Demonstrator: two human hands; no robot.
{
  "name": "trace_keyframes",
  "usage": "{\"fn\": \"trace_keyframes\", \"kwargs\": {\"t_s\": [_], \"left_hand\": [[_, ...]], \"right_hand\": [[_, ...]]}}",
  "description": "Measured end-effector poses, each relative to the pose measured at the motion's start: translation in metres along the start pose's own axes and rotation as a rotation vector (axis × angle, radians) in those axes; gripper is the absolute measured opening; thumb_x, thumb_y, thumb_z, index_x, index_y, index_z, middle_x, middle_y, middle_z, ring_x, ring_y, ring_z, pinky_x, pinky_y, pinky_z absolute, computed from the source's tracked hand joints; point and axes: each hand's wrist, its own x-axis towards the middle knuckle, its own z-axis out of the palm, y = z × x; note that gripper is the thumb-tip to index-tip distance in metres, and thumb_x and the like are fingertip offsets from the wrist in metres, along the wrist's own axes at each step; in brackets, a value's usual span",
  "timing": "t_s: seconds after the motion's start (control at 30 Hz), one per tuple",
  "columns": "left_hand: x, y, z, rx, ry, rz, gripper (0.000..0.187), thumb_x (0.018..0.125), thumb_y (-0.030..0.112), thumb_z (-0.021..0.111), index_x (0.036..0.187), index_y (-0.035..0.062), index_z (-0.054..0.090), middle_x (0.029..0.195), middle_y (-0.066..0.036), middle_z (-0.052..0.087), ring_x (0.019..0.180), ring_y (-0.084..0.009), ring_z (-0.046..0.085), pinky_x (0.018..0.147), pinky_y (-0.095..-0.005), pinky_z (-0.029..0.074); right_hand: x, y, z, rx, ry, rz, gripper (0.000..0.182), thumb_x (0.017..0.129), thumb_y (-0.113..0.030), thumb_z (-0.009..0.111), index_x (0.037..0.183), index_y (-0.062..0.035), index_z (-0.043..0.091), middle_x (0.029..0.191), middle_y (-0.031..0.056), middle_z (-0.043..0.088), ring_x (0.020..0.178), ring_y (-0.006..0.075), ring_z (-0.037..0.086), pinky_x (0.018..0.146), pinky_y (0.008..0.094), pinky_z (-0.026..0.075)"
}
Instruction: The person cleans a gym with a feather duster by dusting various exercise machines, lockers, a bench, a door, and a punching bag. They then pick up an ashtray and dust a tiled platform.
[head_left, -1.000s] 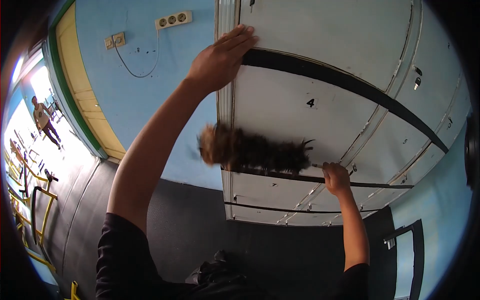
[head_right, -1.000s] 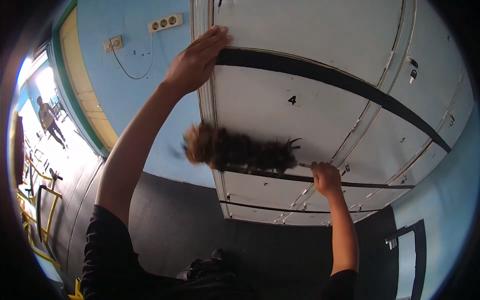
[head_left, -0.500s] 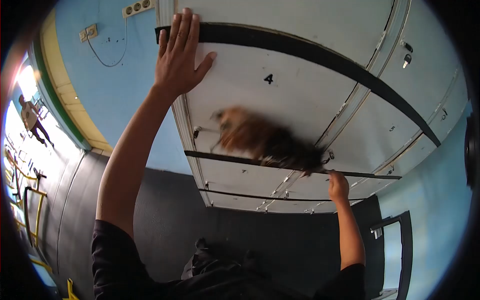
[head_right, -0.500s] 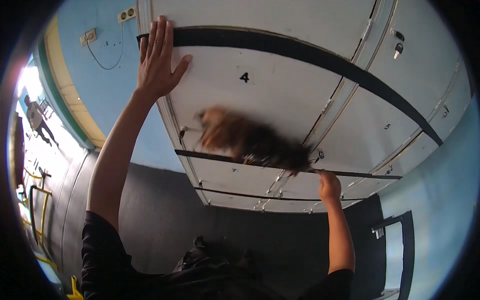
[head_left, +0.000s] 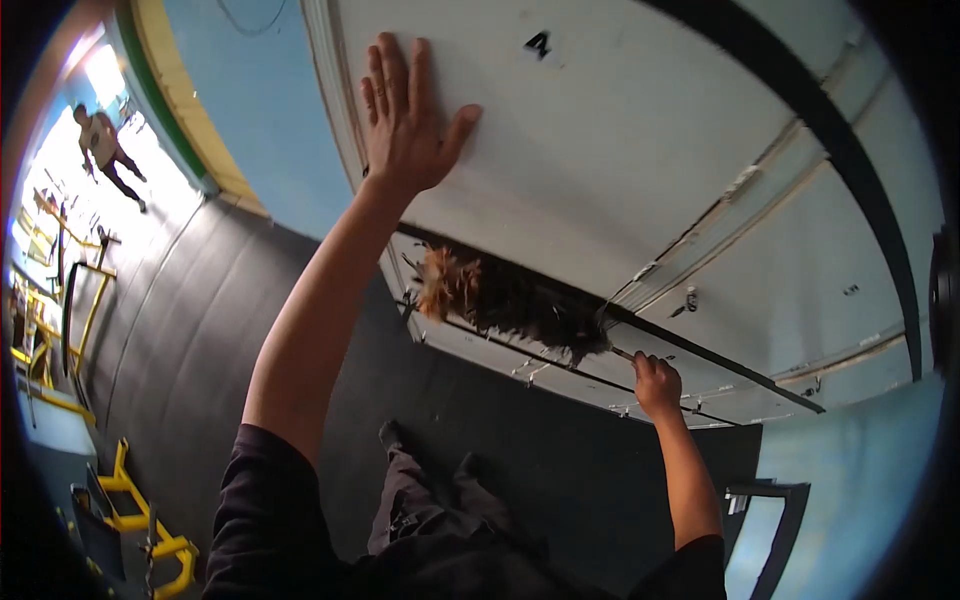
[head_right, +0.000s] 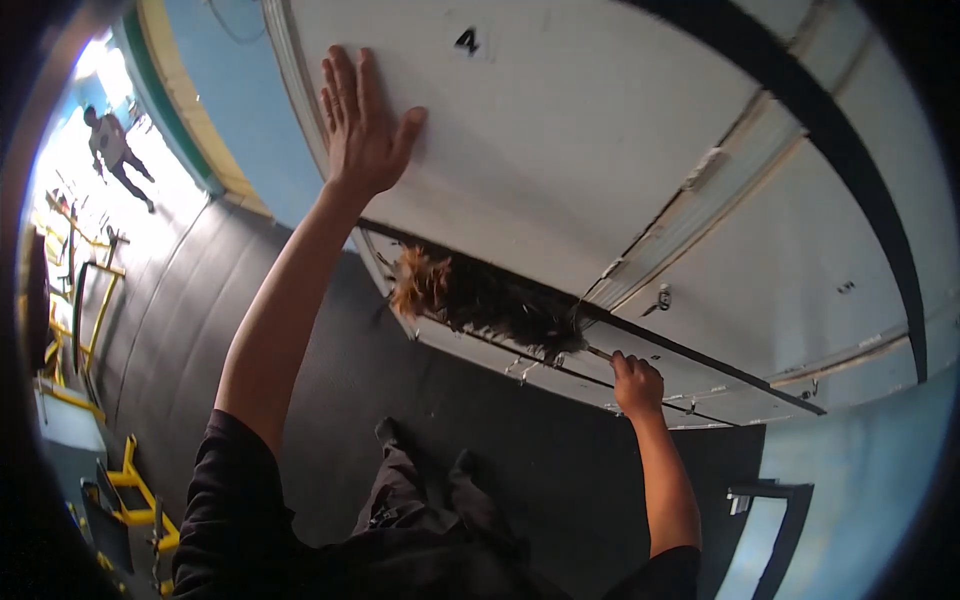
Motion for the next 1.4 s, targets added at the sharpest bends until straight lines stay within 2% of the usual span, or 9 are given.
{"fn": "trace_keyframes", "kwargs": {"t_s": [0.2, 0.37, 0.57, 0.63, 0.9, 1.07, 1.13, 1.2, 1.4], "left_hand": [[-0.104, 0.008, 0.031, -0.025, -0.135, -0.042, 0.091, 0.092, 0.059, 0.049, 0.152, 0.0014, 0.012, 0.155, -0.033, 0.0, 0.144, -0.0491, 0.001, 0.113, -0.0605, 0.009], [-0.22, 0.01, 0.045, 0.004, -0.348, -0.155, 0.086, 0.093, 0.051, 0.052, 0.151, -0.0014, 0.015, 0.154, -0.035, 0.003, 0.143, -0.0511, 0.008, 0.113, -0.058, 0.016], [-0.312, 0.021, 0.047, -0.229, -0.473, -0.412, 0.074, 0.097, 0.039, 0.048, 0.152, 0.0031, 0.015, 0.156, -0.027, 0.014, 0.143, -0.0444, 0.02, 0.113, -0.0522, 0.024], [-0.329, 0.026, 0.04, -0.266, -0.68, -0.492, 0.072, 0.098, 0.035, 0.047, 0.152, 0.002, 0.013, 0.156, -0.025, 0.019, 0.141, -0.0422, 0.027, 0.113, -0.0519, 0.026], [-0.411, 0.088, 0.001, -0.42, -0.668, -0.755, 0.073, 0.098, 0.034, 0.048, 0.152, 0.001, 0.012, 0.155, -0.027, 0.018, 0.135, -0.0461, 0.034, 0.11, -0.0502, 0.031], [-0.476, 0.123, -0.036, -0.541, -0.699, -1.002, 0.077, 0.098, 0.038, 0.048, 0.152, 0.0019, 0.007, 0.155, -0.03, 0.01, 0.134, -0.0476, 0.035, 0.108, -0.0437, 0.035], [-0.498, 0.131, -0.042, -0.575, -0.732, -1.026, 0.078, 0.098, 0.039, 0.048, 0.153, 0.0031, 0.004, 0.156, -0.029, 0.006, 0.134, -0.0477, 0.036, 0.107, -0.0449, 0.037], [-0.511, 0.138, -0.044, -0.654, -0.746, -1.142, 0.079, 0.099, 0.04, 0.046, 0.153, 0.0037, 0.002, 0.157, -0.028, 0.005, 0.134, -0.0476, 0.035, 0.106, -0.045, 0.038], [-0.541, 0.164, -0.027, -0.61, -0.759, -1.17, 0.081, 0.099, 0.044, 0.044, 0.153, 0.0041, -0.003, 0.157, -0.029, 0.003, 0.135, -0.0478, 0.034, 0.106, -0.0449, 0.038]], "right_hand": [[0.005, -0.048, 0.047, 0.067, -0.193, -0.006, 0.016, 0.089, -0.016, 0.059, 0.102, -0.0084, 0.057, 0.075, 0.0101, 0.062, 0.065, 0.032, 0.064, 0.055, 0.0441, 0.052], [0.007, -0.082, 0.101, 0.142, -0.079, 0.009, 0.018, 0.092, -0.019, 0.057, 0.108, -0.0115, 0.058, 0.078, 0.0066, 0.062, 0.064, 0.0267, 0.066, 0.053, 0.0393, 0.053], [0.036, -0.142, 0.136, 0.129, -0.159, -0.135, 0.024, 0.088, -0.015, 0.058, 0.112, -0.0114, 0.057, 0.084, 0.0056, 0.063, 0.069, 0.0244, 0.067, 0.059, 0.0369, 0.055], [0.037, -0.151, 0.154, 0.158, -0.184, -0.097, 0.028, 0.085, -0.013, 0.059, 0.113, -0.0108, 0.057, 0.085, 0.0062, 0.064, 0.072, 0.0256, 0.067, 0.061, 0.0383, 0.055], [-0.009, -0.09, 0.154, 0.074, -0.255, -0.025, 0.025, 0.086, -0.01, 0.057, 0.112, -0.0098, 0.057, 0.089, 0.0099, 0.064, 0.076, 0.0321, 0.066, 0.064, 0.0443, 0.053], [-0.047, -0.044, 0.142, 0.162, -0.106, 0.062, 0.023, 0.094, -0.014, 0.052, 0.116, -0.008, 0.053, 0.09, 0.0137, 0.062, 0.081, 0.0367, 0.063, 0.066, 0.049, 0.05], [-0.064, -0.03, 0.145, 0.159, -0.188, 0.084, 0.021, 0.096, -0.017, 0.051, 0.115, -0.0077, 0.052, 0.089, 0.0153, 0.061, 0.082, 0.0381, 0.063, 0.067, 0.0501, 0.05], [-0.073, -0.018, 0.148, 0.006, -0.508, 0.143, 0.021, 0.095, -0.015, 0.053, 0.116, -0.0084, 0.053, 0.094, 0.0167, 0.063, 0.085, 0.0408, 0.062, 0.069, 0.0497, 0.051], [-0.083, -0.023, 0.188, 0.069, -0.35, 0.084, 0.017, 0.097, -0.02, 0.05, 0.11, -0.0094, 0.053, 0.092, 0.0157, 0.063, 0.083, 0.0399, 0.063, 0.068, 0.0507, 0.05]]}}
